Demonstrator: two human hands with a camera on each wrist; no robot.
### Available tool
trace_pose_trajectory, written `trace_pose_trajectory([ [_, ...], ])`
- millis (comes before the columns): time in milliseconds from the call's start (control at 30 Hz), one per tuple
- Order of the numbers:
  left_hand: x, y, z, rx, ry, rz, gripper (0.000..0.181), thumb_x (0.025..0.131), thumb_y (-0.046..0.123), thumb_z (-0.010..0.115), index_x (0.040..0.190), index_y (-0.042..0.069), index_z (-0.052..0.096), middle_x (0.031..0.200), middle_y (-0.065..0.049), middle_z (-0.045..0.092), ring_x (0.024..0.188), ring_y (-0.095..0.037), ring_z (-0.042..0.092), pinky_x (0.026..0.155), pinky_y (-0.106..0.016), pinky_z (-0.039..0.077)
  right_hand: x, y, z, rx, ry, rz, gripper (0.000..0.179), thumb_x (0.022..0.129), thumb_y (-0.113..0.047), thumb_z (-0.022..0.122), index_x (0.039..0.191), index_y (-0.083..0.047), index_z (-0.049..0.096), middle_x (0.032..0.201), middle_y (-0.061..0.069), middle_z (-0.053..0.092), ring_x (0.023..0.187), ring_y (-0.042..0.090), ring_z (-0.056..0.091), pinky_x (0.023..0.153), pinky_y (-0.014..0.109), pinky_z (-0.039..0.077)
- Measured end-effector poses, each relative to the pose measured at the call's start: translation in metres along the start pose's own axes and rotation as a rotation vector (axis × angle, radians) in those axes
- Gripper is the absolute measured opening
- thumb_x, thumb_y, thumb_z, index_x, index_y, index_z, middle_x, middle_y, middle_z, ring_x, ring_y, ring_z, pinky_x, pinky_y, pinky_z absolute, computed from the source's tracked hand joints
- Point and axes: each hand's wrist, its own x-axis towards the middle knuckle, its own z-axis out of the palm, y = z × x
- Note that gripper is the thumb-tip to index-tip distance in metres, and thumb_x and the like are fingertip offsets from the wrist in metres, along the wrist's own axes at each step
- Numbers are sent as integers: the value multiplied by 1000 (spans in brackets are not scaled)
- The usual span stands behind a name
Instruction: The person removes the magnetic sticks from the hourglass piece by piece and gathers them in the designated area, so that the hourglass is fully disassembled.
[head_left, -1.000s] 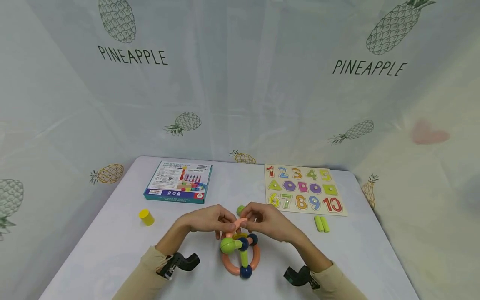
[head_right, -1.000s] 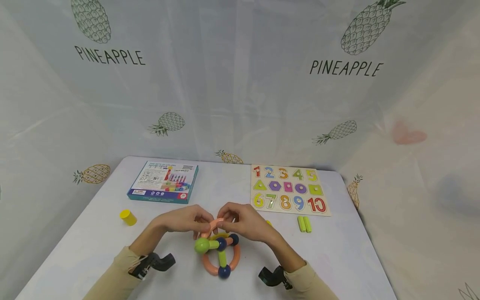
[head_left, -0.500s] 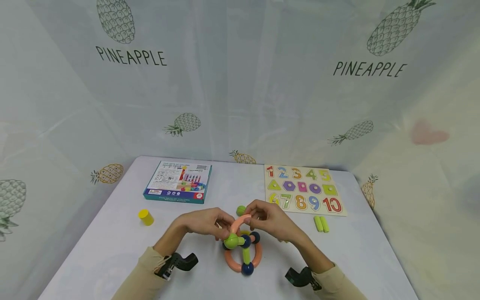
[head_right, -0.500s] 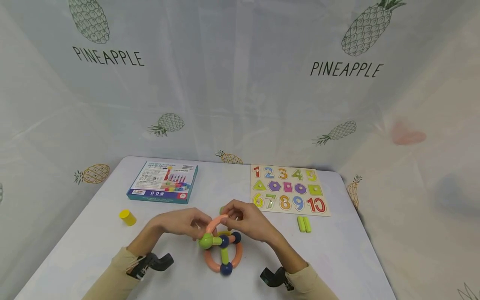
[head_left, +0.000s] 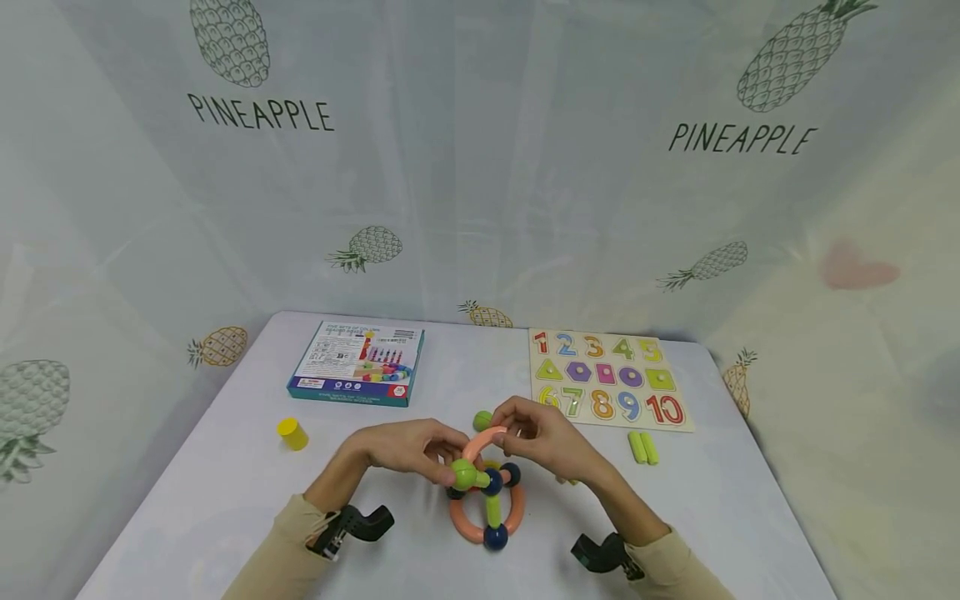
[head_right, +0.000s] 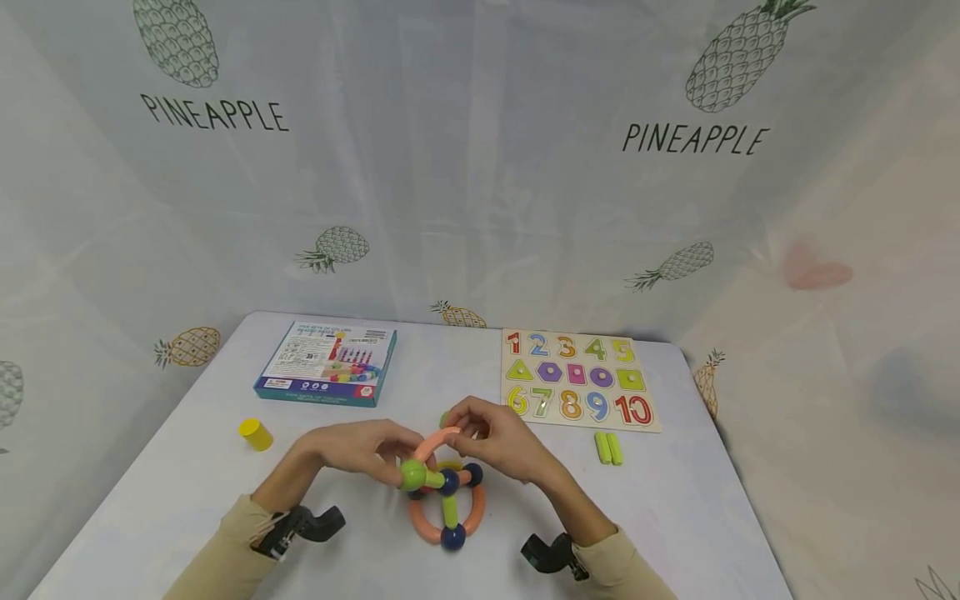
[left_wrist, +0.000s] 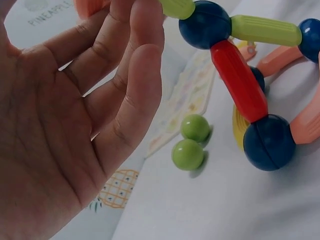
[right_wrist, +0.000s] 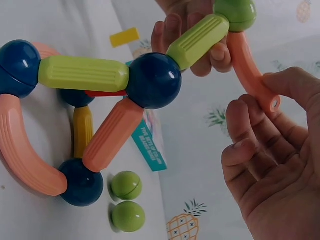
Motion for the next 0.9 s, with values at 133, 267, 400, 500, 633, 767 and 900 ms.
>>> trace_pose_trajectory([
  [133, -1, 1, 0, -17, 17, -9, 40, 96, 33, 66, 130, 11, 65, 116, 2, 69, 95, -11, 65, 77, -26, 51, -2, -2, -3, -54, -30, 42, 22, 99, -28, 66, 121, -27, 69, 105, -6, 68, 79, 20, 57, 66, 26, 47],
  [267, -3, 0, -1, -12, 37, -9, 40, 96, 32, 67, 129, 10, 66, 115, 1, 71, 94, -11, 65, 77, -27, 52, -3, -3, -5, -75, -78, 67, 25, 101, -30, 61, 125, -26, 69, 113, -8, 70, 84, 20, 59, 68, 27, 48],
  [400, -5, -1, -2, 16, 62, 1, 42, 96, 36, 66, 128, 9, 67, 113, 1, 71, 91, -10, 64, 77, -29, 54, -4, -1, -7, -45, -95, 65, 25, 103, -26, 57, 125, -22, 68, 103, 2, 70, 81, 19, 60, 69, 28, 48],
  [500, -6, -1, -3, 44, 82, 9, 41, 96, 38, 65, 127, 11, 68, 108, 1, 71, 87, -10, 63, 75, -29, 54, -4, 1, -8, 9, -98, 82, 22, 104, -25, 56, 121, -20, 69, 92, 6, 67, 77, 18, 59, 68, 29, 49],
  [633, -7, -1, -4, 62, 102, 17, 37, 96, 37, 64, 124, 13, 69, 108, 2, 71, 89, -12, 63, 77, -32, 55, -3, 1, -9, 85, -117, 117, 21, 104, -28, 57, 117, -17, 69, 89, 7, 66, 76, 19, 60, 68, 29, 53],
  [767, -7, -1, -5, 42, 126, 28, 33, 96, 33, 64, 122, 12, 68, 108, 0, 71, 91, -16, 66, 79, -37, 56, -3, 1, -11, 116, -163, 132, 21, 102, -27, 58, 117, -16, 69, 84, 6, 66, 69, 16, 57, 61, 26, 49],
  [900, -7, -2, -5, -8, 158, 49, 30, 99, 28, 63, 122, 10, 65, 108, -4, 70, 90, -22, 68, 82, -48, 56, -4, 0, -11, 108, -219, 137, 22, 101, -27, 59, 119, -20, 70, 74, 2, 61, 61, 11, 50, 51, 25, 39],
])
